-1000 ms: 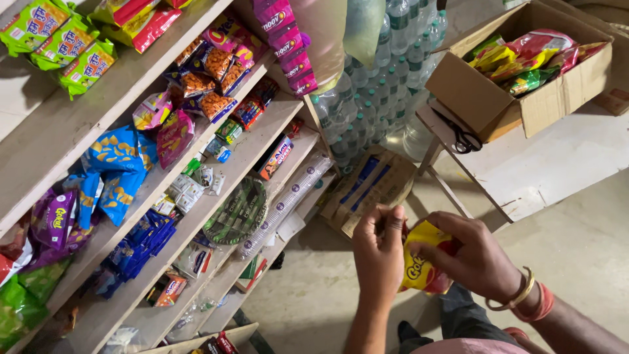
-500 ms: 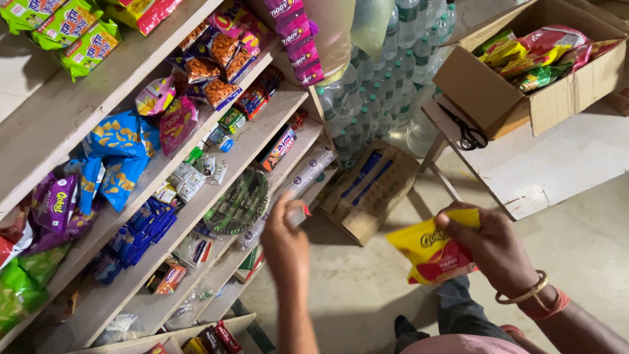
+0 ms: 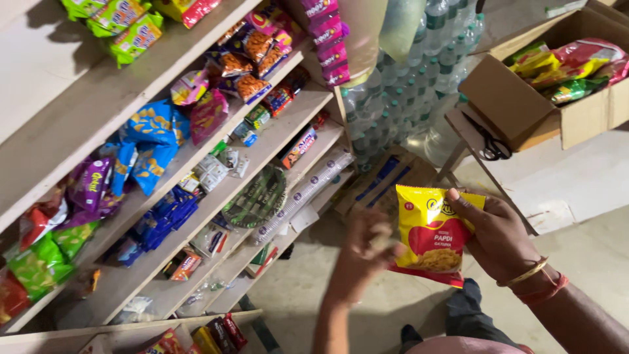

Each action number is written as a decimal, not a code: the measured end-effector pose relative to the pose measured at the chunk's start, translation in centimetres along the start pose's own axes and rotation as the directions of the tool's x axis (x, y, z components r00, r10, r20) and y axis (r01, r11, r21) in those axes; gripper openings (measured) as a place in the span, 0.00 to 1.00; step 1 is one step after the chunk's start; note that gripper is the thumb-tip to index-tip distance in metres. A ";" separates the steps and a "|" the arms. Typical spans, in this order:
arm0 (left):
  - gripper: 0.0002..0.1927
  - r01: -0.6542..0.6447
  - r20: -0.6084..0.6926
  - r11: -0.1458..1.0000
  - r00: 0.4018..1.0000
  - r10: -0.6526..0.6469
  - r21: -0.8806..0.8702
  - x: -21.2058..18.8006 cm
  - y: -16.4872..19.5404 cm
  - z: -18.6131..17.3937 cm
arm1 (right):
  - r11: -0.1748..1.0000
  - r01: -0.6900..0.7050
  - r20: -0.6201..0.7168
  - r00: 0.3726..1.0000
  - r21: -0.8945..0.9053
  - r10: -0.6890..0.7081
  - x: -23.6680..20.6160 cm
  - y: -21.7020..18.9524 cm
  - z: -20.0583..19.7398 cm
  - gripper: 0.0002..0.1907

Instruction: The person takes snack packets out of cardboard boxes on a table and places them onto the shelves of a small shop, arranging packets among the other stocked items. They repeatedly pick packets one at a time from the boxes and slot them into different shelf rows.

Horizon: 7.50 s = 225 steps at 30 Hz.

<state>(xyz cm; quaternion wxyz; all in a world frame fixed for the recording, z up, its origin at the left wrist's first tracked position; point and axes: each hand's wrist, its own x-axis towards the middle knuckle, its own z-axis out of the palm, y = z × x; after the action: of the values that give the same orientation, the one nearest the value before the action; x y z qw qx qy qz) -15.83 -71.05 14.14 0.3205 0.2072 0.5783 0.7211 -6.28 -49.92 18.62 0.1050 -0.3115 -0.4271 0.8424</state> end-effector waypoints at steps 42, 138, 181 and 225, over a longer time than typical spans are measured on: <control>0.29 0.200 -0.448 0.932 0.834 -0.323 -0.301 25.7 6.4 -5.3 | 0.990 -0.139 0.227 0.965 0.033 0.128 28.4 -6.7 9.4 0.22; 0.33 -0.508 -0.351 0.844 0.768 0.535 0.175 32.2 36.2 -23.6 | -0.365 0.722 0.742 0.302 -0.588 -0.599 30.8 -13.7 35.2 0.45; 0.09 0.184 0.165 -0.239 0.345 0.924 0.953 29.8 34.6 -24.9 | -0.407 0.654 0.708 0.291 -0.638 -0.643 32.9 -11.8 36.4 0.41; 0.33 0.220 0.252 -0.551 0.714 0.654 0.805 27.5 24.7 -24.6 | -0.473 0.638 0.678 0.107 -0.608 -0.727 33.4 -9.1 37.5 0.34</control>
<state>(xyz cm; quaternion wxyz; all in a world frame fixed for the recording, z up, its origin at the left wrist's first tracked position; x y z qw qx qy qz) -57.27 -72.12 29.97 -0.3952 0.3204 0.8590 -0.0568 -56.30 -54.08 27.83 0.4651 0.0340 -0.8768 0.1177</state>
